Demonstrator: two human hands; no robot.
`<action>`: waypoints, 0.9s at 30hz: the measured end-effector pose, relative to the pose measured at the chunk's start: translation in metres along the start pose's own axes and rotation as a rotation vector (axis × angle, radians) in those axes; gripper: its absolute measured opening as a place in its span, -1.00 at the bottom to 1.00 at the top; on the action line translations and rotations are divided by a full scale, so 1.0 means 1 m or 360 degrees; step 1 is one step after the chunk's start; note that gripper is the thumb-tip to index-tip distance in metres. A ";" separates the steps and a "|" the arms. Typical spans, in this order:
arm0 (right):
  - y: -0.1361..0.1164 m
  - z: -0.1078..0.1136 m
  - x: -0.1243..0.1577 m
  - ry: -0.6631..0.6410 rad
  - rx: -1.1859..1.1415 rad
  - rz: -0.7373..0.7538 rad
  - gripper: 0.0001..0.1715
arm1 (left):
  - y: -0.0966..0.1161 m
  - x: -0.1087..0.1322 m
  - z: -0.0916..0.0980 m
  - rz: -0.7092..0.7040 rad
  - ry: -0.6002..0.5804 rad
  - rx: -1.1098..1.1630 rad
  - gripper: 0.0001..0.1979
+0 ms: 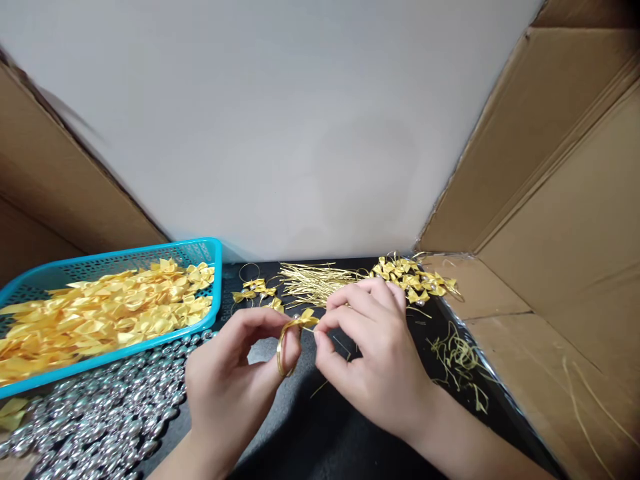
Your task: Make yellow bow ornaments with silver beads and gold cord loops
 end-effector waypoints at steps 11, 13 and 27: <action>0.002 -0.016 0.005 -0.0337 -0.0290 -0.0354 -0.92 | -0.004 -0.003 -0.004 0.0394 -0.0021 0.0476 -0.78; 0.002 -0.020 0.007 -0.0318 -0.0336 -0.0401 -0.91 | -0.005 -0.001 -0.005 0.0399 -0.0030 0.0499 -0.79; 0.009 -0.027 0.009 -0.0152 -0.0359 -0.0463 -0.87 | -0.005 0.002 -0.013 0.0428 -0.0122 0.0623 -0.81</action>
Point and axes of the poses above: each hand's wrist, its own x-axis away from the middle knuckle, its own z-axis out of the back of the hand, y = z × x, the point moved 5 cm from there along -x, towards the middle knuckle, and after that the axes turned 8 degrees about -y, right-handed, at the moved point
